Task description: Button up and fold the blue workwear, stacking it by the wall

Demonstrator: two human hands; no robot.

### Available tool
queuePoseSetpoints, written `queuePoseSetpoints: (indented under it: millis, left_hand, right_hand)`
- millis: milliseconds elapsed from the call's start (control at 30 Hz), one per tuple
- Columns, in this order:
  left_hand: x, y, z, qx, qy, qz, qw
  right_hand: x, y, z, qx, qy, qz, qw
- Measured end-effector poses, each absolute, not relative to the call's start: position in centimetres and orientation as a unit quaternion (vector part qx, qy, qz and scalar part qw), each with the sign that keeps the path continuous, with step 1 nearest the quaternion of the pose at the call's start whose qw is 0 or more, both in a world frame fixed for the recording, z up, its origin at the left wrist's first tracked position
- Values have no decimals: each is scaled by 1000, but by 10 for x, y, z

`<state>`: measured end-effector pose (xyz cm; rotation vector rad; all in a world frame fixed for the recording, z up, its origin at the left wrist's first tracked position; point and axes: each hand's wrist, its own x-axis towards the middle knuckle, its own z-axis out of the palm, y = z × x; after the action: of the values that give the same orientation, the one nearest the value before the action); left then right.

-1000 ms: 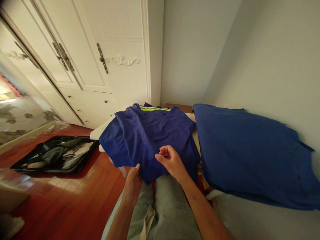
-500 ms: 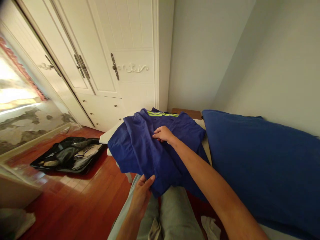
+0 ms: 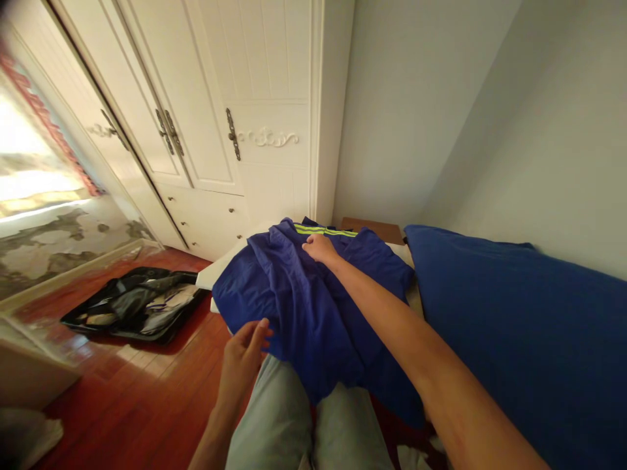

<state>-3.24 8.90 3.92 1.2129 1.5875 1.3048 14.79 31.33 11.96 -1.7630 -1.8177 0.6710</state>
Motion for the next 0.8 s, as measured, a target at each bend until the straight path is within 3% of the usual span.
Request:
queuePoseSetpoints:
  millis: [100,233,400,800]
  left_hand:
    - [-55,142,70,490,606,541,317]
    - [-70,233,91,503,673,458,291]
    - [-85,310,88,443,719,418,335]
    - [-99,311,80,381,691,484,377]
  right_hand:
    - [129,350,122,-655,-679,221,246]
    - [107,391,118,-669,-680,187,233]
    - [85,428,100,-680,-672,183,230]
    - [116,475,81,-662,-637,278,281]
